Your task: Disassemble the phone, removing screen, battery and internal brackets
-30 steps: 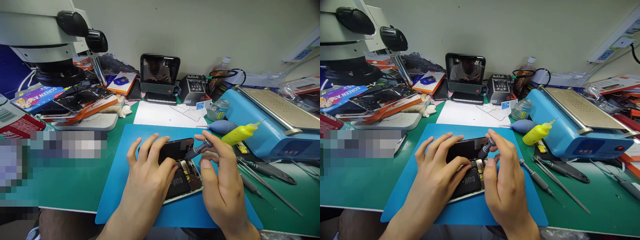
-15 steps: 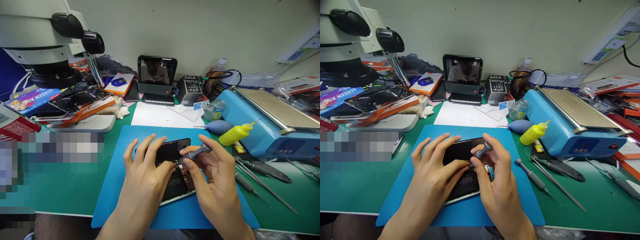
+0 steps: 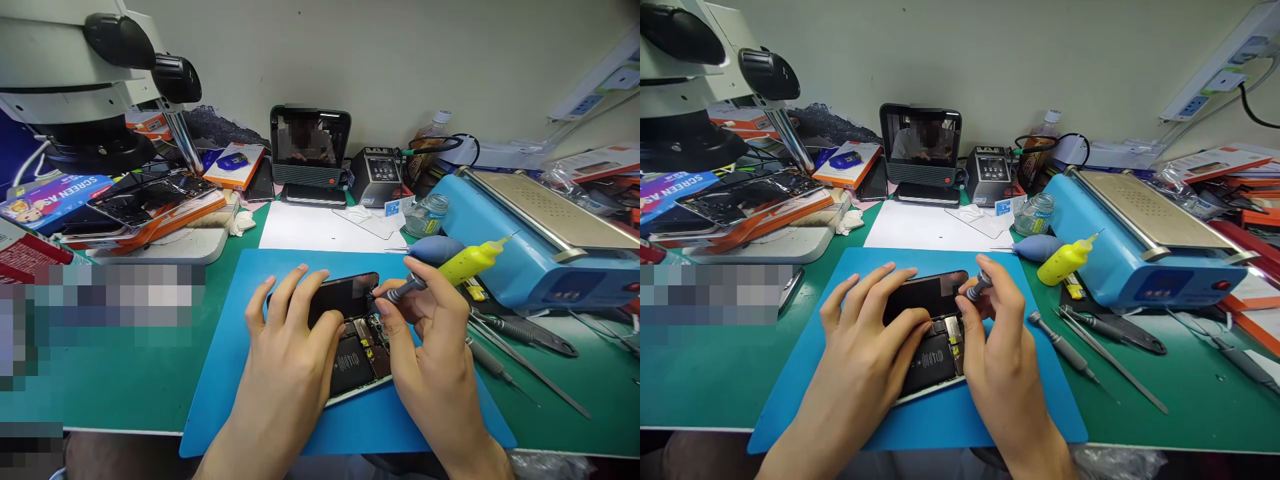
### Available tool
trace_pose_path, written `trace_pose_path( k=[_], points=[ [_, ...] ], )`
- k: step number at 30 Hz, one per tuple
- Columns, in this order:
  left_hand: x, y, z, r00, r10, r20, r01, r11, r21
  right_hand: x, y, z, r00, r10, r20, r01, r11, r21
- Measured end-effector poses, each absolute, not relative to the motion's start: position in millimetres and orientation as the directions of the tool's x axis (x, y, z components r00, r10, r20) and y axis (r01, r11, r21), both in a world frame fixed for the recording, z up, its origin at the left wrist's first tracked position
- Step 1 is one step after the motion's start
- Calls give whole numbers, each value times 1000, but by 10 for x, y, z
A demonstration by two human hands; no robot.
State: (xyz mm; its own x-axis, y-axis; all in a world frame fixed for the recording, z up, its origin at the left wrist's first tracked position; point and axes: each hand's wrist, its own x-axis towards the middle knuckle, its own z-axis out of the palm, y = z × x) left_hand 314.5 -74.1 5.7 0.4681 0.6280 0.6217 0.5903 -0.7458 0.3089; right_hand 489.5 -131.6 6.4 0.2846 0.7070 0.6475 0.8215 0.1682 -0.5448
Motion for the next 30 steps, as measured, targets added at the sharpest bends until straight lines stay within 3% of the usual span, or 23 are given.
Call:
trace_pose_path(
  k=[16, 30],
  points=[
    [3146, -753, 73, 481, 625, 615, 581, -753, 310, 4885, -1323, 83, 291, 716, 635, 813, 164, -558],
    [3155, -746, 73, 471, 623, 625, 573, -754, 320, 4897, -1332, 155, 180, 710, 681, 886, 184, -425]
  ],
)
